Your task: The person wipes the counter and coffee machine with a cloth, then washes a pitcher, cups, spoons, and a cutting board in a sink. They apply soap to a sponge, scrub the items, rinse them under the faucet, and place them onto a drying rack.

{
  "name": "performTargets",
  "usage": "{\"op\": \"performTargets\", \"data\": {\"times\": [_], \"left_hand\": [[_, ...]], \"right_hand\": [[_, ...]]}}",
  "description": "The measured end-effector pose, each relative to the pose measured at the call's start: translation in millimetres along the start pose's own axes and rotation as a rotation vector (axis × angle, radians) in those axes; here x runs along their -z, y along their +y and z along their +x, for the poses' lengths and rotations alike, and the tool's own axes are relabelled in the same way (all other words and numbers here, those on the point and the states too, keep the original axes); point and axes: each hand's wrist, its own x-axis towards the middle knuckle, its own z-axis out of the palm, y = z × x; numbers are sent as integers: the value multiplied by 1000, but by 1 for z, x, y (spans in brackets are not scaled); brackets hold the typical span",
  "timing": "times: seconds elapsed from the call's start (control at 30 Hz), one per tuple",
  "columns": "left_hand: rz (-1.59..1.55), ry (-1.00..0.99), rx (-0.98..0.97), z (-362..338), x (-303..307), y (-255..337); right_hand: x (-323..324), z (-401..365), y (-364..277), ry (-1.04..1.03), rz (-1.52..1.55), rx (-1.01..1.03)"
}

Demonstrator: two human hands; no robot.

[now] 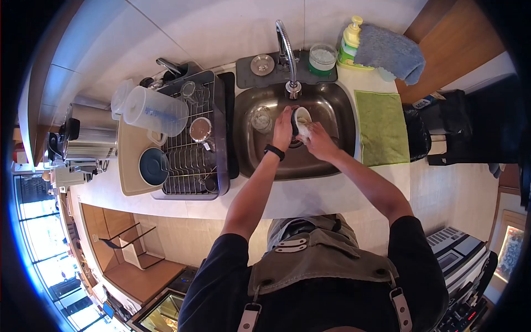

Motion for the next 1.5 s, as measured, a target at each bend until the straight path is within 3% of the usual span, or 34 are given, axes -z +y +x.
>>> {"op": "performTargets", "data": {"times": [0.03, 0.13, 0.23, 0.33, 0.43, 0.47, 0.57, 0.63, 0.7, 0.83, 0.9, 0.93, 1.03, 1.13, 1.23, 1.27, 1.37, 1.4, 1.5], "left_hand": [[117, 13, -126, 5, -4, 1], [401, 94, -367, -11, -14, 2], [565, 117, -537, -19, -11, 0], [335, 41, -301, -21, -6, 10], [-274, -59, 527, 8, 24, 9], [-405, -180, 577, 11, 34, 8], [-307, -326, 833, 14, 32, 35], [-342, -344, 759, 26, 40, 8], [-454, -284, 620, 24, 37, -6], [-249, 88, 297, -1, 11, 0], [-15, 173, 49, -6, 9, -2], [124, 109, -83, -10, 12, 2], [361, 184, -299, -32, -1, 24], [593, 254, -540, -42, 1, 17], [331, 195, -421, -47, 3, 10], [137, 147, -374, -49, 2, 11], [-473, -129, 150, -22, 26, 5], [-454, -145, 445, -23, 29, 25], [-427, -297, 526, -14, 35, 53]], "right_hand": [[-2, 5, -5, 22, -49, -62], [18, 29, -53, -21, 828, -982], [9, 26, -47, -6, 1013, -1068], [10, 12, -48, 53, 535, -654], [31, 17, -38, -201, 133, -277], [33, 17, -33, -257, 100, -137], [36, 15, -24, -356, -8, 191], [34, 12, -25, -330, -78, 294], [30, 12, -32, -227, -59, 140], [12, 5, -58, -111, 50, -259], [11, 8, -70, -108, 199, -450], [12, 10, -76, -100, 273, -550], [-7, 6, -63, -98, 641, -829], [-8, 24, -65, 176, 1132, -1025], [14, 27, -52, -157, 937, -928], [1, 20, -50, 44, 982, -797], [34, 45, -31, -524, 223, -336], [44, 52, -38, -479, 146, -251], [42, 48, -32, -286, 118, -79]]}}
